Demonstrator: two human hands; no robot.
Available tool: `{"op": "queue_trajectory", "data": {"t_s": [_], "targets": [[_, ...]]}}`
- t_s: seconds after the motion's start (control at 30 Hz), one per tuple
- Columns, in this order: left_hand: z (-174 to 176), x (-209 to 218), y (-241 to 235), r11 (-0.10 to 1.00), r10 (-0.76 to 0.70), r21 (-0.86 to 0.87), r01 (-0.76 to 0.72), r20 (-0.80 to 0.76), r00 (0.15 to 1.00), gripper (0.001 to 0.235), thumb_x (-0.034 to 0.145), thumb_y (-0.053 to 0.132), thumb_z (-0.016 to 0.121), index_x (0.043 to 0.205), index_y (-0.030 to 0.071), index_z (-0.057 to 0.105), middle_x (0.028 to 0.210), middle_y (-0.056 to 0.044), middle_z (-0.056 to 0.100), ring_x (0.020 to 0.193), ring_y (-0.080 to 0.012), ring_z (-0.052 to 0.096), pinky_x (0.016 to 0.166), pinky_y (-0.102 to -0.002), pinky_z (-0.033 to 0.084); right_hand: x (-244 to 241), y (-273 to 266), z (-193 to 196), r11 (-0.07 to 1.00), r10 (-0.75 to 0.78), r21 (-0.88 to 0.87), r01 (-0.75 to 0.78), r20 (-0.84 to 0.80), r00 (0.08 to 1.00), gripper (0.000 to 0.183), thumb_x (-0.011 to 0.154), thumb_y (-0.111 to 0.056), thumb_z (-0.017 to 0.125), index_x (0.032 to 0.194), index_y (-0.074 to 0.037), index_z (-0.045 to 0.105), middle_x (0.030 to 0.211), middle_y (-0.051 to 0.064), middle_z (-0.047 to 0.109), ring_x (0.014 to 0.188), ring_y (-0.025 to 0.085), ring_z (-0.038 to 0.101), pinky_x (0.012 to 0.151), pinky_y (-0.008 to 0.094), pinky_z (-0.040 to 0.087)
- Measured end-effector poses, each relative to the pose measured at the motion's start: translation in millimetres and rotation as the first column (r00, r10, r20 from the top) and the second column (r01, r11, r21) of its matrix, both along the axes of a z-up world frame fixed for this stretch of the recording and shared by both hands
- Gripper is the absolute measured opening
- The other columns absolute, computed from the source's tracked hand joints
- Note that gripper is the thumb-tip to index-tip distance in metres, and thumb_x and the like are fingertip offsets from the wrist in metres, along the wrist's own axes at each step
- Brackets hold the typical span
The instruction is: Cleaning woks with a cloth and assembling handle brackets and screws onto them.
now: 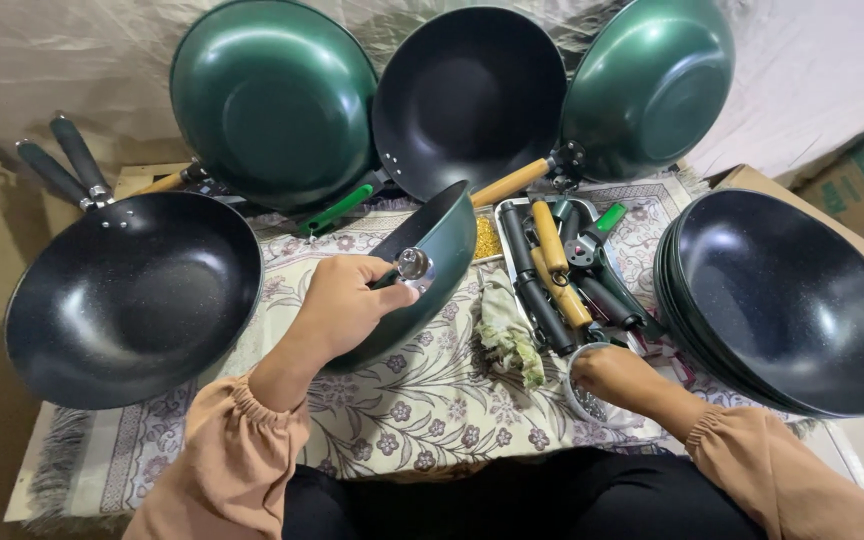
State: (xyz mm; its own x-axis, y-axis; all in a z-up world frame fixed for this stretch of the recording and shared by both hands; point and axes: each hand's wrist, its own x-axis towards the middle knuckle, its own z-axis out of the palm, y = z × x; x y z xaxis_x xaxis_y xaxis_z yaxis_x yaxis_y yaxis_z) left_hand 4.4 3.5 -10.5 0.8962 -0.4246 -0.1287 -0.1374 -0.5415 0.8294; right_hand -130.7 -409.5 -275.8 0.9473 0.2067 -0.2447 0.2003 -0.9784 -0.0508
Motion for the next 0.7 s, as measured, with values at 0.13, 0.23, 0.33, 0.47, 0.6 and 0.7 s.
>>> {"op": "queue_trajectory", "data": {"t_s": [0.13, 0.23, 0.33, 0.47, 0.6, 0.7], "targets": [[-1.2, -0.4, 0.5, 1.000, 0.003, -0.014, -0.003, 0.008, 1.000, 0.021, 0.082, 0.022, 0.071, 0.065, 0.012, 0.075, 0.058, -0.006, 0.057, 0.061, -0.0178, 0.059, 0.055, -0.028, 0.046, -0.5, -1.4, 3.2, 0.999, 0.035, -0.015, -0.034, 0.025, 0.999, 0.008, 0.081, -0.033, 0.070, 0.087, -0.031, 0.075, 0.090, -0.008, 0.078, 0.084, 0.021, 0.077, 0.069, 0.037, 0.063], [-1.8, -1.7, 0.5, 1.000, 0.002, -0.009, -0.002, 0.008, 1.000, 0.020, 0.083, 0.022, 0.071, 0.066, 0.011, 0.076, 0.058, -0.006, 0.058, 0.059, -0.0177, 0.059, 0.054, -0.027, 0.046, -0.5, -2.5, 5.8, 0.998, 0.057, -0.029, -0.057, 0.009, 0.998, 0.008, 0.082, -0.034, 0.071, 0.088, -0.031, 0.074, 0.090, -0.008, 0.077, 0.083, 0.021, 0.076, 0.068, 0.038, 0.063], [-4.4, -0.9, 1.7, 1.000, -0.004, -0.020, 0.004, 0.037, 0.999, 0.022, 0.082, 0.025, 0.072, 0.064, 0.013, 0.075, 0.056, -0.006, 0.059, 0.059, -0.0174, 0.061, 0.055, -0.026, 0.047, 1.6, -1.4, 10.3, 1.000, 0.019, 0.024, -0.018, -0.023, 1.000, 0.009, 0.079, -0.033, 0.072, 0.087, -0.031, 0.075, 0.088, -0.008, 0.078, 0.083, 0.021, 0.077, 0.069, 0.039, 0.063], [-4.6, -0.9, 3.6, 1.000, -0.001, -0.029, 0.002, 0.044, 0.999, 0.022, 0.082, 0.026, 0.071, 0.066, 0.012, 0.077, 0.058, -0.006, 0.060, 0.061, -0.0186, 0.062, 0.057, -0.027, 0.048, -0.6, 0.4, 12.8, 0.999, 0.024, 0.021, -0.024, 0.009, 1.000, 0.011, 0.080, -0.035, 0.072, 0.088, -0.028, 0.074, 0.088, -0.005, 0.078, 0.081, 0.024, 0.077, 0.068, 0.041, 0.064], [0.5, -6.8, 4.3, 0.997, 0.004, -0.071, 0.000, 0.062, 0.998, 0.022, 0.079, 0.025, 0.073, 0.064, 0.008, 0.074, 0.058, -0.008, 0.060, 0.063, -0.0208, 0.062, 0.058, -0.032, 0.049, -3.6, -4.1, 6.7, 0.997, 0.048, -0.067, -0.044, 0.066, 0.997, 0.011, 0.079, -0.036, 0.072, 0.088, -0.029, 0.072, 0.086, -0.006, 0.077, 0.079, 0.023, 0.077, 0.067, 0.040, 0.064], [-7.4, -2.7, 3.1, 0.997, 0.012, -0.072, -0.008, 0.060, 0.998, 0.021, 0.076, 0.027, 0.074, 0.067, 0.008, 0.075, 0.058, -0.010, 0.063, 0.065, -0.0226, 0.065, 0.060, -0.033, 0.052, 5.6, 2.9, 38.1, 0.980, -0.047, -0.194, 0.033, -0.065, 0.997, 0.013, 0.077, -0.034, 0.067, 0.082, -0.026, 0.075, 0.076, 0.001, 0.076, 0.077, 0.027, 0.077, 0.071, 0.044, 0.063]]}}
